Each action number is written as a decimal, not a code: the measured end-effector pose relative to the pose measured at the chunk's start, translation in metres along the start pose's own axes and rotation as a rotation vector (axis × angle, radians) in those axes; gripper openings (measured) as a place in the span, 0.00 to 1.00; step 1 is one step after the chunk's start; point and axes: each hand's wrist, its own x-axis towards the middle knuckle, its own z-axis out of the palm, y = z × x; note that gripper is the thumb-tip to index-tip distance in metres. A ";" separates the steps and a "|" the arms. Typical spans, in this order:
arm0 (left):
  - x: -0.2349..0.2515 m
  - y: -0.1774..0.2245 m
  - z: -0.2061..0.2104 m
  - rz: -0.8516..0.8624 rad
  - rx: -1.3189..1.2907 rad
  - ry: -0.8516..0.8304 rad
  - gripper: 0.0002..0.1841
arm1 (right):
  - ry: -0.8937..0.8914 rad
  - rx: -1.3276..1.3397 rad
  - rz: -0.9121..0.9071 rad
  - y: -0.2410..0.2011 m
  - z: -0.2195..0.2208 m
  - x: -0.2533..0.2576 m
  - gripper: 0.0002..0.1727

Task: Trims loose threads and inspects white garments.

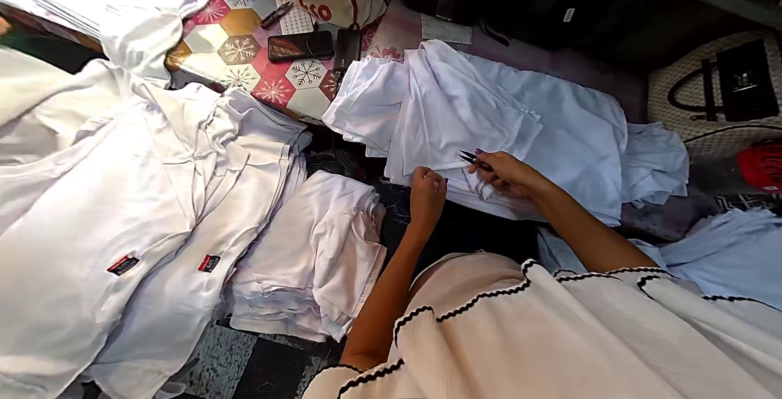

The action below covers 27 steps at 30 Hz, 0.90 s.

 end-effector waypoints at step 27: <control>0.010 -0.019 0.019 -0.002 -0.332 0.318 0.04 | -0.125 -0.109 0.101 -0.008 0.021 0.023 0.29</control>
